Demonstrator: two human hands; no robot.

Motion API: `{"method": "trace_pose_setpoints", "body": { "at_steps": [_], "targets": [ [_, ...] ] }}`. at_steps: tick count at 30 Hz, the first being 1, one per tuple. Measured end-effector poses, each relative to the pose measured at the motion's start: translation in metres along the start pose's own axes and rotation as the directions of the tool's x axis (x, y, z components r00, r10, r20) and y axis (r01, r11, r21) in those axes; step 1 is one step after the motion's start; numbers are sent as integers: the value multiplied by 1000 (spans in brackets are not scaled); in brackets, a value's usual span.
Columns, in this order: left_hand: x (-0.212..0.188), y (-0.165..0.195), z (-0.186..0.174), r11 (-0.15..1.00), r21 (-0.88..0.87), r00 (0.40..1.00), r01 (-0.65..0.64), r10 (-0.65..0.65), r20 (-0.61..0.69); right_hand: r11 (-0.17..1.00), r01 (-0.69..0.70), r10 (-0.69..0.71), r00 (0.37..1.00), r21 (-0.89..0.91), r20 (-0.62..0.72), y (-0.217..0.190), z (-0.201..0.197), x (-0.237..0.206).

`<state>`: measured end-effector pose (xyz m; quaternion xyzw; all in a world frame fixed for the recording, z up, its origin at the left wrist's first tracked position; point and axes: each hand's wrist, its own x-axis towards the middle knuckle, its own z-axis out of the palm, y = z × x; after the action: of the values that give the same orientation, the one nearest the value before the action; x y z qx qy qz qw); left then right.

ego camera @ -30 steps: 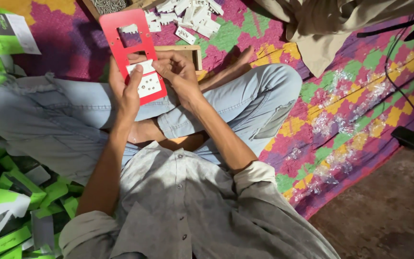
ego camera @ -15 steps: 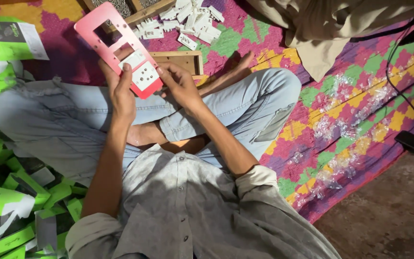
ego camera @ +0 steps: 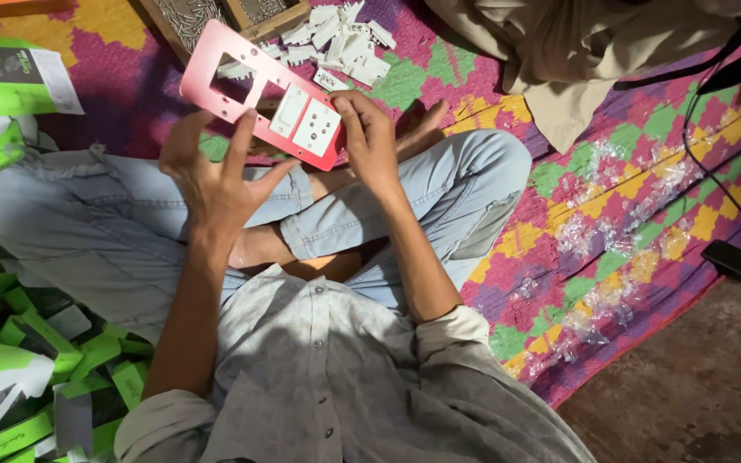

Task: The person sits on a mat and assembles white electrical switch modules into a red plastic plate. They pick up individual modules and screws from a wooden tray, insert the modules into the plate, and secure them by hand.

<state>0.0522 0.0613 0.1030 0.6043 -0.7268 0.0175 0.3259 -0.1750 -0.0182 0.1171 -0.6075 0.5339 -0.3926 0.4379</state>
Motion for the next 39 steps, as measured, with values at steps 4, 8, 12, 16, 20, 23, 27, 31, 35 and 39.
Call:
{"method": "trace_pose_setpoints", "body": {
  "at_steps": [4,8,12,16,20,23,27,31,35,39],
  "targets": [
    [8,-1,-4,993,-14,993,-115,116,36,974,163,-164,986,-160,3,-16,3,2],
    [19,3,-12,988,-43,979,-149,153,132,961,165,-151,985,-221,79,-30,2,0],
    [29,8,-18,983,-91,972,-159,172,162,954,166,-140,983,-251,118,-33,-2,1],
    [39,11,-20,962,-171,951,-214,245,188,946,191,-145,972,-263,185,-26,-9,3],
    [42,16,-18,929,-254,918,-270,328,224,959,170,-96,948,-228,303,-20,-26,8],
    [36,14,-17,933,-280,931,-224,290,221,995,-1,36,935,-98,354,-22,-31,14],
    [26,0,-7,891,-453,993,18,37,112,998,-56,57,981,-14,186,-27,-14,47],
    [19,-16,12,67,-940,829,335,-494,261,829,406,-334,911,-385,241,-26,23,105],
    [14,-38,7,-429,-839,591,336,-598,542,566,510,-423,854,-648,303,-22,72,164],
    [17,-44,-3,-640,-733,521,228,-556,648,443,527,-465,827,-725,317,-16,103,191]
  ]
}}
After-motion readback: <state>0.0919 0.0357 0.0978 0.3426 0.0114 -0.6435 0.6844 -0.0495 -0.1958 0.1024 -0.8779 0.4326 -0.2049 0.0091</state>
